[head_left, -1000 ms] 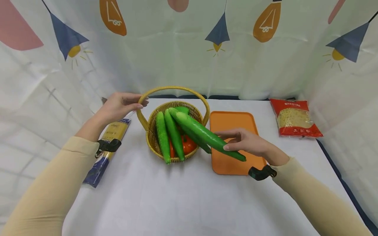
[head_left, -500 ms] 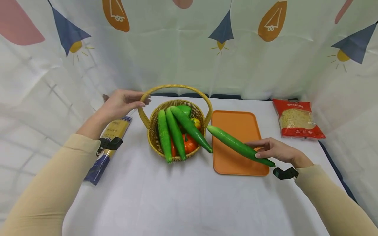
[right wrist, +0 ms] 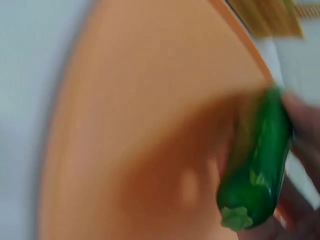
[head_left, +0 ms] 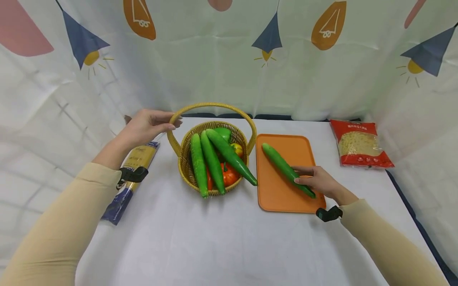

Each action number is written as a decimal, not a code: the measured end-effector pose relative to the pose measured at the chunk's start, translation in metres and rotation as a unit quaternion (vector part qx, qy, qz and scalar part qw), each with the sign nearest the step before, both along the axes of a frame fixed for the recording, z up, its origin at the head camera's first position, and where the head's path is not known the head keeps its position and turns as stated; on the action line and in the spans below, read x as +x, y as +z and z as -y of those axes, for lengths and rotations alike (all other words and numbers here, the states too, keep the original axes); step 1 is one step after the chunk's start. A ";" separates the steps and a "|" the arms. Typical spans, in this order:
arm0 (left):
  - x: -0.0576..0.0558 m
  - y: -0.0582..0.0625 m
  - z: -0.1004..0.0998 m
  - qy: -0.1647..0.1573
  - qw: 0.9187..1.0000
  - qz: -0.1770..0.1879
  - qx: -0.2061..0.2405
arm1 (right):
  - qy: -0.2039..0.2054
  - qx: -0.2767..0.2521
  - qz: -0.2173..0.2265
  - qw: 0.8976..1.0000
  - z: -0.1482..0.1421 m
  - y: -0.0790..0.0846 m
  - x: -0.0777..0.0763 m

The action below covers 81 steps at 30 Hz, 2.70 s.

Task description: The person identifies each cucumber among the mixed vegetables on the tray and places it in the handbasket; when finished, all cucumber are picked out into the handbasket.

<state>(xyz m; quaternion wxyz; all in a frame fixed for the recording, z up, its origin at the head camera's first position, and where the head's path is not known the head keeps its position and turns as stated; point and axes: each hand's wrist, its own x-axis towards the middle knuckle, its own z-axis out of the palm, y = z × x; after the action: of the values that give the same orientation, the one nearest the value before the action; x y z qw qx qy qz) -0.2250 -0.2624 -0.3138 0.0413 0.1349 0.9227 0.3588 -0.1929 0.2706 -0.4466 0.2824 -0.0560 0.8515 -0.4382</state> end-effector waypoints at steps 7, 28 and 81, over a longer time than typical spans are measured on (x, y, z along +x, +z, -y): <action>0.000 0.000 -0.001 0.001 1.000 0.006 0.006 | -0.125 -0.010 -0.010 0.992 0.070 -0.015 0.010; 0.000 0.000 0.000 0.000 1.000 -0.006 0.001 | -0.228 -0.077 -0.004 0.971 0.123 -0.023 0.012; -0.001 -0.001 0.002 0.001 1.000 -0.009 -0.015 | -0.163 -0.087 -0.050 0.982 0.095 0.014 0.001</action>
<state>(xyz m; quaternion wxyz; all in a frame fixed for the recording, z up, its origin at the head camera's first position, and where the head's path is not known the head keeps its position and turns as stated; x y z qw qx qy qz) -0.2255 -0.2641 -0.3150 0.0346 0.1369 0.9283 0.3439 -0.1917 0.1760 -0.4329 0.1582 0.0370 0.8210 -0.5473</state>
